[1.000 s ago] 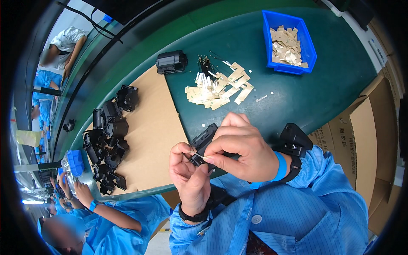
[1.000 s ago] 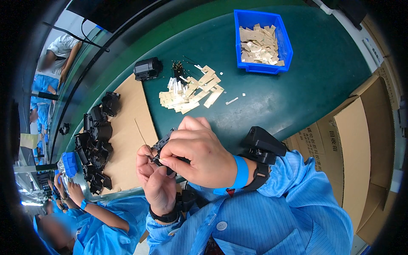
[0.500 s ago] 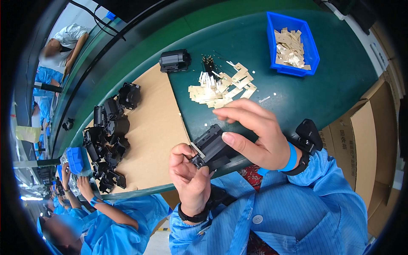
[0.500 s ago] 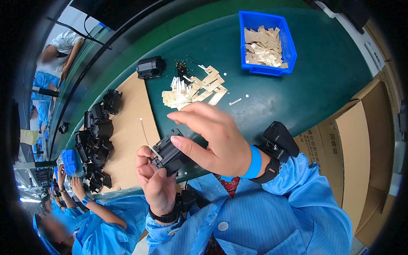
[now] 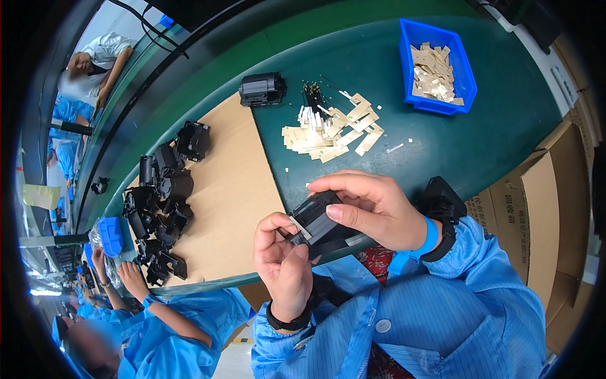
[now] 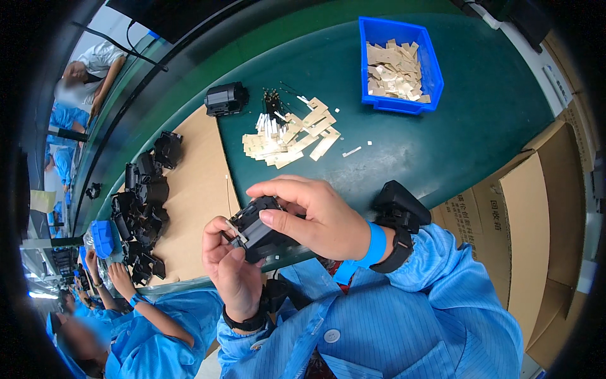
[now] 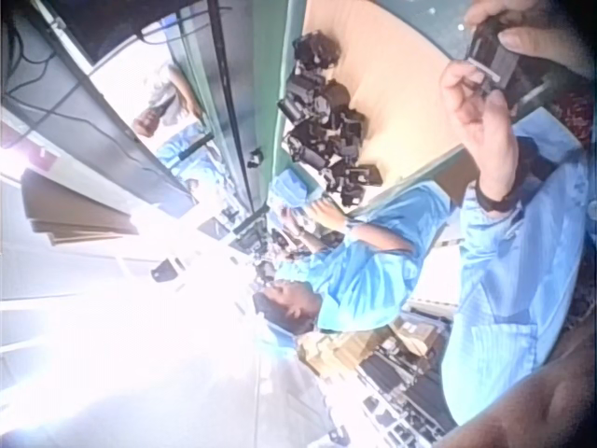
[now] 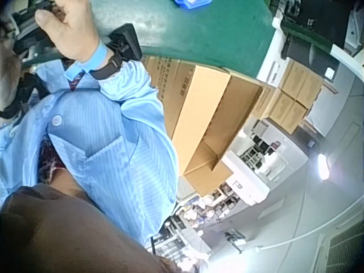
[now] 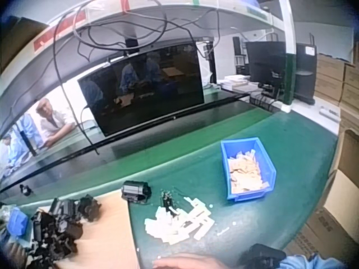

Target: Assembling internal components, including pins and connectors, into a black plastic housing on an assembly line.

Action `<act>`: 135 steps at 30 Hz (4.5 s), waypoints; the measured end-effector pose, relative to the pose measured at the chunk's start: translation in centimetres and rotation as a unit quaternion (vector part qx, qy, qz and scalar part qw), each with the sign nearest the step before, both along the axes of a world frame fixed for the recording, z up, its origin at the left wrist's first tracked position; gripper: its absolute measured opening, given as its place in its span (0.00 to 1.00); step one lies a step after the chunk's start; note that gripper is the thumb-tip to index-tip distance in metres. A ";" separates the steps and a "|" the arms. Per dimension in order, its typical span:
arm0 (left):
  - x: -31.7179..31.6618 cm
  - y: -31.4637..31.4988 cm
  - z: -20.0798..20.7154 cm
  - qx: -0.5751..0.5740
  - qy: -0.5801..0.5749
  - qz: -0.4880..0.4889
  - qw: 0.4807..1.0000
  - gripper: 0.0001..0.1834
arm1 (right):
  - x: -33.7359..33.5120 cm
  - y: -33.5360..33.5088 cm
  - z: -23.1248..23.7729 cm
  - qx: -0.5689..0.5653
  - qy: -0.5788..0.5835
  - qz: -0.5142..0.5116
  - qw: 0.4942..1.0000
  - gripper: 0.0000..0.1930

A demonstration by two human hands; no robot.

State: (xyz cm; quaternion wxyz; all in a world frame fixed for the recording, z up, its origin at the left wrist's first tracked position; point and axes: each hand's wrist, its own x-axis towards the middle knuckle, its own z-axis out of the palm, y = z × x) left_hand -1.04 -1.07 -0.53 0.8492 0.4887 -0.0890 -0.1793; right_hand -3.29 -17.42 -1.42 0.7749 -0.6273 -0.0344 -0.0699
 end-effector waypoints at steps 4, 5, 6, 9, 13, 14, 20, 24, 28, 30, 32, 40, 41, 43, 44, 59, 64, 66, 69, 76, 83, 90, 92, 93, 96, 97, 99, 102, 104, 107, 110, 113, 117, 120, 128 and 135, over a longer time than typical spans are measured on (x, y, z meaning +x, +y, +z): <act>0.1 -0.1 -0.1 -0.001 -0.014 0.000 1.000 0.18 | -0.1 0.2 0.0 -0.002 0.007 -0.006 1.000 0.15; 0.1 -0.1 -0.1 0.000 -0.013 0.009 1.000 0.18 | -0.1 0.2 0.0 -0.002 0.007 -0.006 1.000 0.15; 0.1 -0.1 -0.1 0.000 -0.013 0.010 1.000 0.18 | -0.1 0.2 0.1 -0.012 -0.004 -0.010 1.000 0.15; 0.3 0.0 -0.1 -0.007 0.031 0.042 0.999 0.20 | -0.1 0.4 0.1 -0.022 -0.018 -0.016 0.999 0.15; 0.5 0.1 0.1 -0.027 0.048 0.012 0.998 0.22 | -0.2 0.5 -0.1 -0.012 -0.025 -0.026 0.999 0.15; 0.6 0.2 0.1 -0.034 0.048 -0.006 0.998 0.23 | -0.2 0.5 -0.1 -0.012 -0.026 -0.026 0.999 0.15; 0.8 0.3 0.6 -0.039 0.089 -0.051 0.994 0.23 | -0.4 -0.5 0.7 -0.022 0.032 0.029 0.999 0.15; 0.7 0.3 0.4 -0.035 0.074 -0.050 0.995 0.22 | -0.5 -0.5 0.8 -0.038 0.021 0.025 0.999 0.15; 0.2 -0.1 -0.1 0.067 -0.027 0.004 0.997 0.20 | -0.3 0.0 0.5 -0.063 -0.025 -0.035 0.997 0.14; -0.1 -0.3 -0.6 0.117 -0.069 0.028 0.990 0.21 | -0.3 0.1 0.5 -0.058 -0.025 -0.029 0.998 0.14; -0.2 -0.4 -1.2 0.138 -0.138 0.069 0.978 0.24 | -0.3 0.2 0.6 -0.052 -0.026 -0.022 0.998 0.14; -0.2 -0.8 -0.2 0.139 -0.035 0.052 0.988 0.29 | 0.1 -0.2 0.9 -0.080 -0.061 -0.010 0.995 0.15; -0.1 -0.8 -0.2 0.110 -0.002 0.057 0.992 0.28 | 0.1 -0.2 0.8 -0.080 -0.061 -0.009 0.995 0.15; -0.1 -0.9 0.0 0.107 0.018 0.056 0.992 0.27 | 0.1 -0.2 0.5 -0.055 -0.044 -0.001 0.998 0.14; -0.1 -0.9 0.0 0.104 0.037 0.055 0.992 0.25 | 0.1 -0.2 0.4 -0.055 -0.044 -0.002 0.998 0.14; -0.2 -0.2 0.3 -0.061 0.083 0.016 0.995 0.32 | -0.1 -1.7 1.9 -0.247 -0.125 -0.041 0.960 0.12; -0.3 0.1 -0.3 -0.073 0.074 -0.005 0.995 0.32 | 0.1 0.0 1.2 -0.269 -0.172 -0.083 0.944 0.09; -0.3 0.0 -0.6 -0.069 0.030 -0.021 0.997 0.34 | 0.1 0.1 1.4 -0.301 -0.199 -0.108 0.926 0.08; -0.4 -0.4 0.1 -0.154 0.097 -0.002 0.983 0.36 | -0.6 0.8 1.6 -0.359 -0.241 -0.144 0.890 0.10; -0.7 0.0 -0.6 -0.090 0.030 0.026 0.995 0.36 | -0.5 0.7 1.9 -0.304 -0.238 -0.109 0.916 0.11; -0.8 -0.1 -1.3 -0.070 -0.065 0.063 0.994 0.33 | -0.2 0.7 1.4 -0.283 -0.164 -0.076 0.942 0.10; -1.1 -0.3 -1.5 -0.036 -0.090 0.087 0.991 0.32 | -0.2 0.8 1.6 -0.307 -0.164 -0.087 0.934 0.09; -1.1 -0.3 -1.6 -0.030 -0.102 0.089 0.990 0.31 | -0.4 0.9 1.8 -0.346 -0.177 -0.121 0.913 0.10; -1.1 -0.3 -1.6 -0.024 -0.114 0.091 0.989 0.31 | -0.4 1.0 1.8 -0.346 -0.177 -0.121 0.913 0.10; -1.2 -0.5 -1.5 -0.006 -0.130 0.103 0.986 0.30 | -0.3 1.1 1.8 -0.349 -0.189 -0.144 0.907 0.10; -1.2 -0.4 -1.6 -0.006 -0.130 0.103 0.986 0.30 | -0.4 1.2 1.7 -0.371 -0.206 -0.162 0.891 0.10; -1.2 -0.4 -1.6 0.005 -0.139 0.101 0.985 0.30 | -0.5 1.2 1.7 -0.393 -0.224 -0.180 0.873 0.10; -1.3 -0.3 -1.5 0.013 -0.137 0.112 0.984 0.30 | -0.7 1.4 1.7 -0.437 -0.239 -0.197 0.844 0.09; -1.3 -0.7 -1.3 0.018 -0.138 0.121 0.983 0.30 | -0.5 1.5 1.6 -0.425 -0.239 -0.207 0.848 0.09; -1.3 -0.5 -1.4 0.015 -0.143 0.124 0.982 0.30 | -0.2 1.4 1.9 -0.395 -0.219 -0.191 0.872 0.09; -1.3 -0.3 -1.5 0.009 -0.145 0.116 0.982 0.29 | -0.3 1.7 1.7 -0.410 -0.232 -0.199 0.859 0.09; -1.2 -0.3 -1.6 0.013 -0.148 0.115 0.982 0.29 | -0.3 1.5 1.6 -0.413 -0.231 -0.195 0.859 0.08; -1.3 -0.4 -1.5 0.017 -0.147 0.121 0.982 0.30 | -0.1 1.2 2.1 -0.400 -0.218 -0.163 0.875 0.08; -1.0 -1.0 -1.3 -0.023 -0.120 0.095 0.988 0.32 | -0.2 -0.1 2.9 -0.394 -0.188 -0.133 0.890 0.07; -1.2 0.0 -0.3 -0.047 -0.021 0.074 0.996 0.35 | 1.7 -11.0 5.6 -0.430 -0.114 -0.377 0.812 0.03; -1.2 -0.2 0.4 -0.087 0.026 0.029 0.995 0.35 | 1.3 -16.6 3.4 -0.567 -0.067 -0.463 0.678 0.03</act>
